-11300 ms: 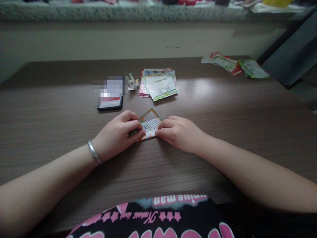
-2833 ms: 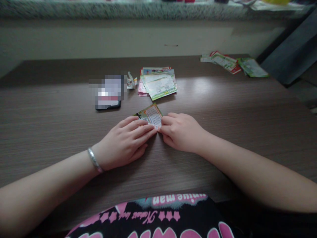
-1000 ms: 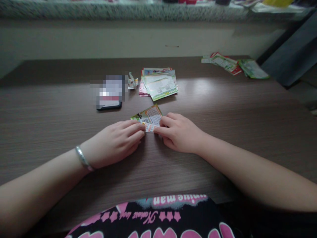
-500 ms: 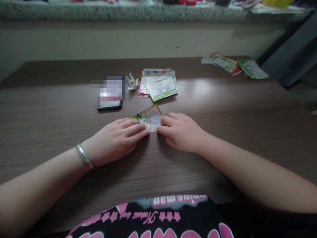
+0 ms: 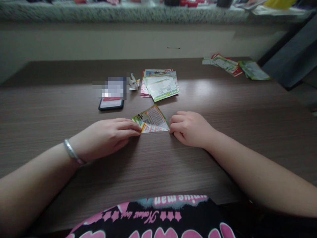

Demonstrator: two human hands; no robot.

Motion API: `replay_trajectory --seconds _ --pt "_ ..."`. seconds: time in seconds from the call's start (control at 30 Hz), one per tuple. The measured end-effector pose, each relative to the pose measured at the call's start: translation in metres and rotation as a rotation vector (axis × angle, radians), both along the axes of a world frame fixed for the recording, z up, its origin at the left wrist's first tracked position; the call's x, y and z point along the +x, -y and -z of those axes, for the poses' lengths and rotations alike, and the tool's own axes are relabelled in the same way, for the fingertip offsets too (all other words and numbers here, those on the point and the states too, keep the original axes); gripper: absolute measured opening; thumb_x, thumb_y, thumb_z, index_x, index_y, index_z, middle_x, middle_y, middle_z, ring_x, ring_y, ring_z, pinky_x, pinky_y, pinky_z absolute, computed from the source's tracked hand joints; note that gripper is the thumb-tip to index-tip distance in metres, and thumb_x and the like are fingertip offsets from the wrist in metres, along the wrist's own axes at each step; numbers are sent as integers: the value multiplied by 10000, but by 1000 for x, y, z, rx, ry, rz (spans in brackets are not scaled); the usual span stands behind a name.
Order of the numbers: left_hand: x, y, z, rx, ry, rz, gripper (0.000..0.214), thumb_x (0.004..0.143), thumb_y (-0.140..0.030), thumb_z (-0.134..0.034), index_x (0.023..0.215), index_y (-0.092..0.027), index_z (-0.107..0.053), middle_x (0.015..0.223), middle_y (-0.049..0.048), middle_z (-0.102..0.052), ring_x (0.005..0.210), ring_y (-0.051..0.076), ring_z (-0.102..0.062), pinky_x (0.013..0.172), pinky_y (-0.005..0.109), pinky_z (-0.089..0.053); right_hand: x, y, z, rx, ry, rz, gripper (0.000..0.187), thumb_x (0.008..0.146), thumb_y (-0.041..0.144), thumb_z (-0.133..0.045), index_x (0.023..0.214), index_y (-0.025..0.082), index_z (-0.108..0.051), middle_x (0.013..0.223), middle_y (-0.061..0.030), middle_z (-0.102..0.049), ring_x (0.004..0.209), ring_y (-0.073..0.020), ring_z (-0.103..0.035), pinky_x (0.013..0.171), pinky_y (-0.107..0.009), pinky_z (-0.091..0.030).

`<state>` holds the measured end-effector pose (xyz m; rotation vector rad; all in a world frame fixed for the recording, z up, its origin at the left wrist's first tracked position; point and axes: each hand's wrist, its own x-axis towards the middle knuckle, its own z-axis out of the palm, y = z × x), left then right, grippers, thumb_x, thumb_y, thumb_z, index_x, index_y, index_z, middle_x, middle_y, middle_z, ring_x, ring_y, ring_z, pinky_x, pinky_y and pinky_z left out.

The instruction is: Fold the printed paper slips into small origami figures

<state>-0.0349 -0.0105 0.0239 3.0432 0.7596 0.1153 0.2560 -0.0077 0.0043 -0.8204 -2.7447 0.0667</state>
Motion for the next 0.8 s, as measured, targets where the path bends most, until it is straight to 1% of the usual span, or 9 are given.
replay_trajectory --seconds 0.13,0.33,0.47,0.57,0.63,0.67,0.73,0.8 --pt "-3 -1 2 -5 28 6 281 870 -121 -438 960 -178 -698 1092 40 -690 999 192 -637 894 338 -545 2 0 0 -15 -12 16 224 827 134 -477 752 189 -681 838 -53 -674 784 -166 -585 700 -296 -432" --pt "-3 0 3 -3 28 -24 270 875 -135 -427 938 -185 -685 1064 44 -686 988 188 -634 879 331 -546 1 1 0 -5 -22 46 235 825 133 -472 718 190 -672 805 -36 -683 751 -156 -590 665 -283 -420" --pt "1 1 4 24 -19 -60 247 861 -131 -439 956 -147 -667 1012 92 -660 959 215 -619 846 356 -551 2 1 0 75 11 60 242 830 146 -457 677 189 -639 783 -42 -682 717 -157 -576 634 -289 -399" --pt "4 2 8 58 0 -87 274 892 -174 -435 1070 -150 -642 995 100 -636 962 228 -599 842 370 -545 3 2 -1 160 9 81 235 843 169 -461 681 194 -630 779 -34 -684 686 -151 -574 618 -288 -396" --pt "5 2 10 67 16 -85 306 926 -225 -427 1166 -194 -615 990 93 -623 955 221 -590 838 370 -542 2 2 0 187 -21 102 200 845 168 -472 760 193 -652 833 -37 -690 726 -155 -593 642 -286 -421" --pt "5 2 11 70 19 -77 319 936 -249 -427 1203 -220 -600 996 91 -618 956 219 -587 838 372 -541 2 2 0 193 -38 104 191 843 162 -479 837 190 -668 881 -44 -691 764 -161 -603 667 -287 -439" --pt "5 2 12 73 25 -59 333 942 -274 -437 1240 -247 -584 1034 96 -611 979 220 -584 849 380 -539 1 2 1 201 -61 85 254 843 154 -489 1022 182 -668 993 -66 -682 856 -179 -612 733 -302 -472" --pt "5 1 13 64 46 -45 349 936 -274 -456 1264 -240 -571 1102 106 -603 1026 226 -580 875 389 -535 -1 2 2 203 -70 65 334 846 158 -500 1147 186 -640 1095 -87 -654 940 -202 -605 789 -334 -492"
